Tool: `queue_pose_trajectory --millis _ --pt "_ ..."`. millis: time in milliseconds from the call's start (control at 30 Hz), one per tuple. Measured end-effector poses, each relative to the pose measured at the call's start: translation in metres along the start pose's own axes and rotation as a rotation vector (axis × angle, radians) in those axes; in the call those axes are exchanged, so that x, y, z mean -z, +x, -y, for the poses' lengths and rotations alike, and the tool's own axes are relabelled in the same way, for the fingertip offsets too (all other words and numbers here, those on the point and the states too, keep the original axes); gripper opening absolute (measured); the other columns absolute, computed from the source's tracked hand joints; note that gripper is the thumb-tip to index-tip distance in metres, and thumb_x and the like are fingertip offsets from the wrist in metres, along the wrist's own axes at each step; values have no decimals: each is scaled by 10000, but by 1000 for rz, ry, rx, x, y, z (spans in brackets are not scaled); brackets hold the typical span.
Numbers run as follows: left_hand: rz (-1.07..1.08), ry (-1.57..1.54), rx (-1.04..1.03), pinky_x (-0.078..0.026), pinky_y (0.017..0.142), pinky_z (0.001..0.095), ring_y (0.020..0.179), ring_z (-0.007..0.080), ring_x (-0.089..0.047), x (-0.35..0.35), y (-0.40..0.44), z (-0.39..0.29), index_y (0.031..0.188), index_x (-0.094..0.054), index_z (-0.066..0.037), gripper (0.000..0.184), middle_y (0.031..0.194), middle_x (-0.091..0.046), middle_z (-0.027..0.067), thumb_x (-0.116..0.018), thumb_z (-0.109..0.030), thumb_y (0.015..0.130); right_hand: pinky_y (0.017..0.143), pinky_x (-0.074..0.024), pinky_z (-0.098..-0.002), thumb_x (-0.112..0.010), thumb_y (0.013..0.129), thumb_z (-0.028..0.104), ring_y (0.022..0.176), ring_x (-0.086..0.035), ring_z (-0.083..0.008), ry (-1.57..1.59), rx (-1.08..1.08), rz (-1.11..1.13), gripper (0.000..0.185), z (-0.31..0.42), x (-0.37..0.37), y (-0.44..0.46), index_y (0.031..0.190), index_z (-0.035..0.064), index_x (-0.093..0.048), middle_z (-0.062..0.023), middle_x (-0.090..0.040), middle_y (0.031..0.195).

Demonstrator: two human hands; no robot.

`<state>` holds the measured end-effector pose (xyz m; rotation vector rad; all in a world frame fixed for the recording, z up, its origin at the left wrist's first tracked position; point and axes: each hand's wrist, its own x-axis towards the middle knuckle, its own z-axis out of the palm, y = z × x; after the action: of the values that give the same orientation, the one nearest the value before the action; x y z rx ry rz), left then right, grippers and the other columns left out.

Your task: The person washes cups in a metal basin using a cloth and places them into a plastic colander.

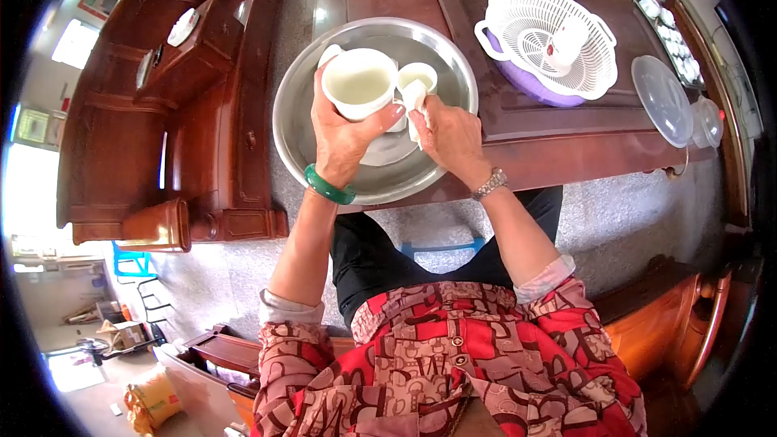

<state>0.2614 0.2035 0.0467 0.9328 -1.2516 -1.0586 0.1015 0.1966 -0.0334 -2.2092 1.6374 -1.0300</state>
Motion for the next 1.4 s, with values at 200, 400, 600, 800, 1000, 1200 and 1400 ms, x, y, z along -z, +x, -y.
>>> queue_pose_trajectory --millis 200,400,600,800,1000,1200,1400 --pt "24 239 -179 -456 906 325 1060 191 -550 1 -2 3 1238 -440 -21 786 1176 -528 91 -859 -88 575 484 -481 -414 -598 856 286 524 -611 -318 2 30 -33 253 -1 1 0 912 39 -576 -141 -598 576" --pt "24 700 -504 -454 959 354 1104 224 -542 6 -2 8 1283 -361 -20 881 1214 -526 133 -871 -90 568 491 -475 -413 -575 881 298 533 -591 -332 20 25 -14 259 -1 0 -1 904 41 -555 -133 -595 599" --pt "15 753 -557 -455 934 364 1103 251 -539 11 2 1 1258 -410 -31 822 1216 -527 151 -859 -92 573 497 -483 -405 -583 869 295 533 -603 -318 -8 20 -9 263 0 3 0 896 34 -575 -135 -598 587" --pt "155 1396 -676 -418 934 438 1122 330 -505 27 17 -19 1163 -577 -110 636 1201 -544 144 -786 -137 563 433 -461 -401 -554 869 335 488 -591 -288 -65 51 -75 276 0 0 -2 851 60 -580 -115 -582 557" --pt "63 809 -258 -485 844 307 949 169 -592 -11 67 -41 1226 -474 -55 671 1070 -611 67 -801 -66 640 445 -454 -408 -547 867 309 487 -590 -294 91 -39 -17 325 -2 9 1 1032 29 -546 -108 -586 556" --pt "368 794 -389 -495 799 353 908 251 -630 -118 107 -32 1175 -464 -35 653 963 -643 119 -798 -157 628 439 -442 -427 -548 864 286 468 -570 -307 181 -23 -29 303 -1 17 2 1017 33 -483 -105 -566 535" --pt "542 1201 -380 -464 807 459 936 394 -590 -200 156 0 1177 -415 -149 632 1018 -601 180 -707 -210 620 417 -421 -400 -564 850 270 436 -554 -279 201 26 -31 333 0 10 -1 1034 7 -475 -76 -541 504"
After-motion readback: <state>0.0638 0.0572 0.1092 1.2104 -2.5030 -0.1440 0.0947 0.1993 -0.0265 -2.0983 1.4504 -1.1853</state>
